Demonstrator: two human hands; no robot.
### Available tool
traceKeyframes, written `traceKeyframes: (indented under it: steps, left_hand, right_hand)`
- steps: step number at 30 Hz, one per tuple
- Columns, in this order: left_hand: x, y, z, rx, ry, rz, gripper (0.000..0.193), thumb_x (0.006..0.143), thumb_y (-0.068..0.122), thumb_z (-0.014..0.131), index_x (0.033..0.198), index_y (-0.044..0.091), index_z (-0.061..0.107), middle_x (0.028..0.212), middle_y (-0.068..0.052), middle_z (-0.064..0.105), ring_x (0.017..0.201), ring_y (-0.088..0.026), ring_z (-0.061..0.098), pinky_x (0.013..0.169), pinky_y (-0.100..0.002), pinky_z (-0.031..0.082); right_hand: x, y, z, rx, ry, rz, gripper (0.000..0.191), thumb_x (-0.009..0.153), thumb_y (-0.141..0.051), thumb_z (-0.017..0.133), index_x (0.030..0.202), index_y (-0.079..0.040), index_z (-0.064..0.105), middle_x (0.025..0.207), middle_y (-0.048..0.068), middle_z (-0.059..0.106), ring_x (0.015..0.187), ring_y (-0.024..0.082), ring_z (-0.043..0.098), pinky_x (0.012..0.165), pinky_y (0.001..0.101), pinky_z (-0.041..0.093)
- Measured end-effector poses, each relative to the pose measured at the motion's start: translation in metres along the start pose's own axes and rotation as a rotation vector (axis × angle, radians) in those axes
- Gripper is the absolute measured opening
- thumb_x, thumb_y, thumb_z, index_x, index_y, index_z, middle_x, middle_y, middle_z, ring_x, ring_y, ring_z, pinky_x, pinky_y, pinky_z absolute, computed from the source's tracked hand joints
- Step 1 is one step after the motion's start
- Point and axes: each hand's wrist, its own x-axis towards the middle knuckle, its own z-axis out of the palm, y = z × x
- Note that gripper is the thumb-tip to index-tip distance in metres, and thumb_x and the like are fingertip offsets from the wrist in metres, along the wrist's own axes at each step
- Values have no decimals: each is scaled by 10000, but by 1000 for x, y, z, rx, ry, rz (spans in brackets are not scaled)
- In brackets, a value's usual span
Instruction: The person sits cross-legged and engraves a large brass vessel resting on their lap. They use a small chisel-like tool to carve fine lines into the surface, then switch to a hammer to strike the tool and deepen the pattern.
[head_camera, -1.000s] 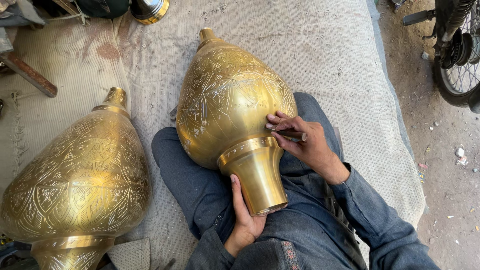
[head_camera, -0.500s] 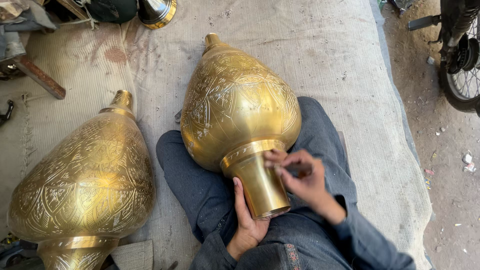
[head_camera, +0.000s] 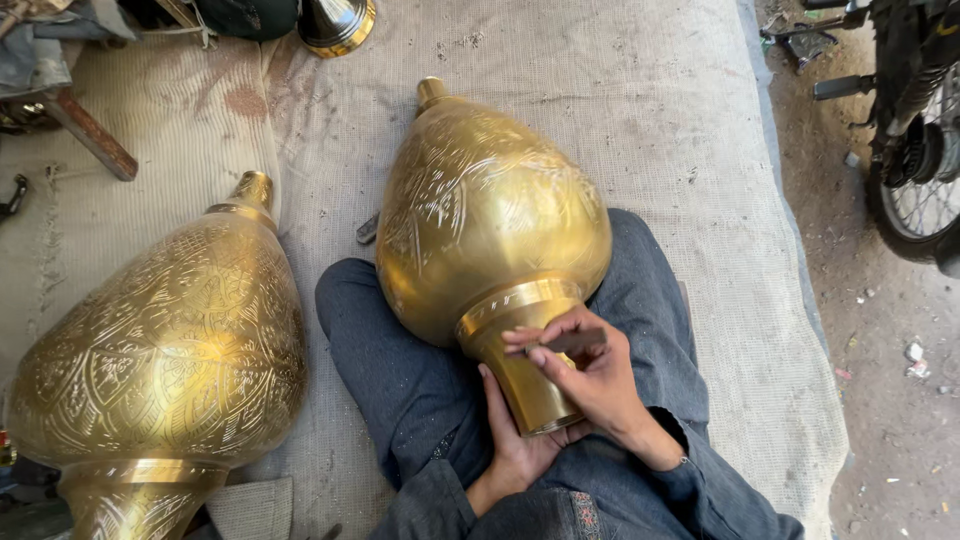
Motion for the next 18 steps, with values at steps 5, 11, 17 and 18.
traceKeyframes:
  steps: [5, 11, 17, 18]
  left_hand:
    - [2, -3, -8, -15, -153, 16, 1237, 831, 998, 229, 1534, -4, 410, 1292, -230, 618, 1153, -389, 670, 1032, -551, 564]
    - [7, -1, -1, 26, 57, 24, 1132, 769, 966, 229, 1485, 119, 457, 1256, -167, 652, 1098, -383, 686, 920, -609, 572]
    - [4, 3, 4, 69, 69, 22, 1157, 731, 975, 187, 1491, 139, 436, 1336, -174, 626, 1183, -364, 660, 924, -593, 579]
    - [4, 2, 4, 74, 66, 25, 1155, 738, 973, 183, 1490, 135, 438, 1326, -169, 629, 1171, -359, 662, 921, -594, 580]
  right_hand:
    - [40, -12, 5, -153, 301, -71, 160, 982, -1, 679, 1100, 19, 573, 1096, 199, 769, 1106, 247, 748, 971, 324, 608]
    - [84, -17, 14, -378, 367, -205, 166, 984, 1, 695, 1122, 46, 616, 1139, 178, 756, 1135, 216, 728, 994, 302, 586]
    - [87, -20, 26, -628, 385, -304, 167, 983, -11, 717, 1101, 57, 619, 1109, 163, 769, 1090, 193, 755, 959, 298, 623]
    - [86, -21, 25, -629, 381, -285, 164, 980, -12, 724, 1090, 56, 623, 1097, 164, 774, 1081, 192, 757, 956, 302, 620]
